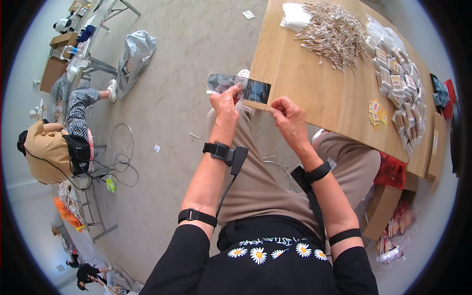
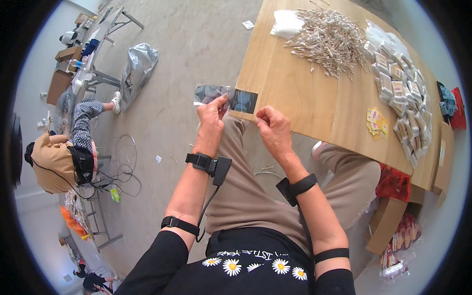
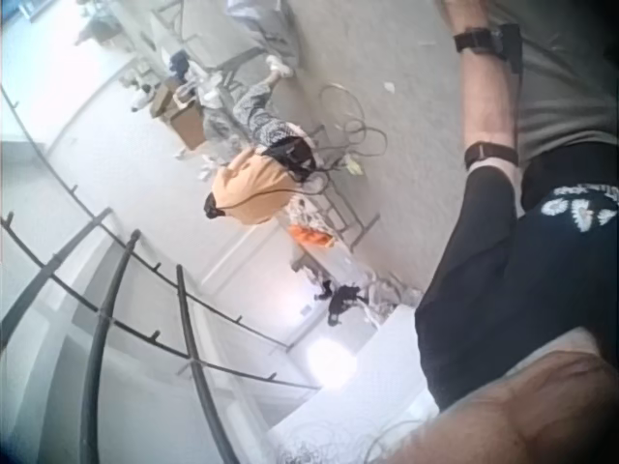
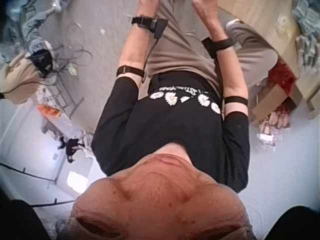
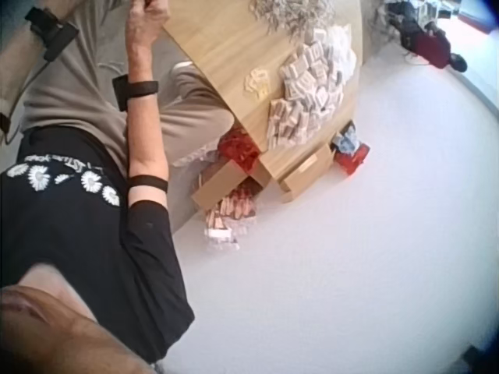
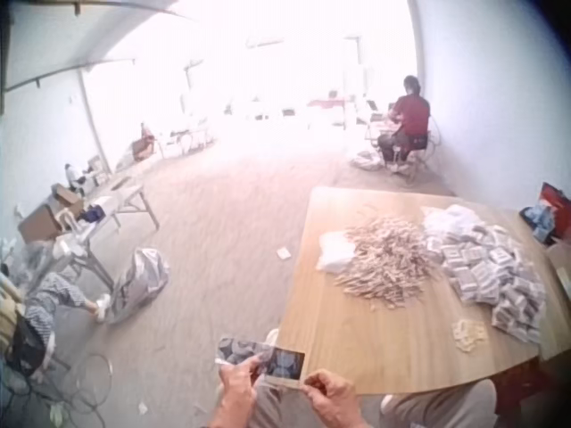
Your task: Counting and packing cotton swabs into small plastic bags and boxes.
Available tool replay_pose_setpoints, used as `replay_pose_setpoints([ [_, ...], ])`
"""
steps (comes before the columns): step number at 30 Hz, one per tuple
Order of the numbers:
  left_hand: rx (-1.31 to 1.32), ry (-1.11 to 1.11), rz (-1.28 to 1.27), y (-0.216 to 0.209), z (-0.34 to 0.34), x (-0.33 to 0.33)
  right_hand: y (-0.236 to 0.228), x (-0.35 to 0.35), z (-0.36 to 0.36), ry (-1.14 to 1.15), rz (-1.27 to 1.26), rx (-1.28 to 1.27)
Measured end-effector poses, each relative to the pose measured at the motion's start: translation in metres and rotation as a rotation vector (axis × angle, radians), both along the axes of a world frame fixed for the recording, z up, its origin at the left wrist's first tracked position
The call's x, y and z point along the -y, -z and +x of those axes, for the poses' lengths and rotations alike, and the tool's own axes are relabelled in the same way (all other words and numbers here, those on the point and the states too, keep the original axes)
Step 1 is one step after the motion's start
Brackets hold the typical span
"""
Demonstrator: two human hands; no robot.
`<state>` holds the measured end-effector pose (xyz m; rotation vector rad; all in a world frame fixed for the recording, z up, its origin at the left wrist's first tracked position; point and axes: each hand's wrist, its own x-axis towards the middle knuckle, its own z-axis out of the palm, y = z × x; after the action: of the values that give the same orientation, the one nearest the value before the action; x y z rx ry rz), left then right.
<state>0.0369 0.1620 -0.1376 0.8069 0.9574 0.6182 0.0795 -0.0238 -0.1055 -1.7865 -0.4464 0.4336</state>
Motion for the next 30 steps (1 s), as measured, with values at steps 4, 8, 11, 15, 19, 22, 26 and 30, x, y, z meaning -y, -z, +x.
replay_pose_setpoints([
  [4, -0.021, 0.001, -0.030, -0.003, -0.005, -0.002, 0.001, 0.003, 0.003, -0.014, 0.025, -0.039],
  [8, -0.006, 0.025, -0.023, -0.005, -0.015, -0.003, -0.008, -0.010, 0.009, -0.040, -0.181, 0.319],
  [11, -0.023, 0.038, -0.024, -0.005, -0.018, -0.002, -0.021, -0.041, 0.021, -0.076, -0.193, 0.373],
  [15, 0.002, 0.072, -0.016, -0.007, -0.012, 0.005, -0.014, -0.088, 0.044, -0.051, -0.277, 0.470],
  [19, 0.039, 0.071, 0.008, -0.001, -0.013, 0.007, -0.002, -0.124, 0.049, -0.210, -0.614, 0.593],
  [22, 0.037, 0.082, 0.044, 0.000, -0.023, -0.002, 0.003, -0.129, 0.041, -0.203, -0.585, 0.614],
  [26, -0.024, 0.146, 0.012, -0.011, -0.022, 0.005, 0.012, -0.108, 0.058, -0.134, -0.470, 0.629],
  [30, -0.008, 0.205, -0.049, -0.020, -0.049, 0.005, 0.002, -0.053, 0.098, 0.068, -0.559, 0.791],
])
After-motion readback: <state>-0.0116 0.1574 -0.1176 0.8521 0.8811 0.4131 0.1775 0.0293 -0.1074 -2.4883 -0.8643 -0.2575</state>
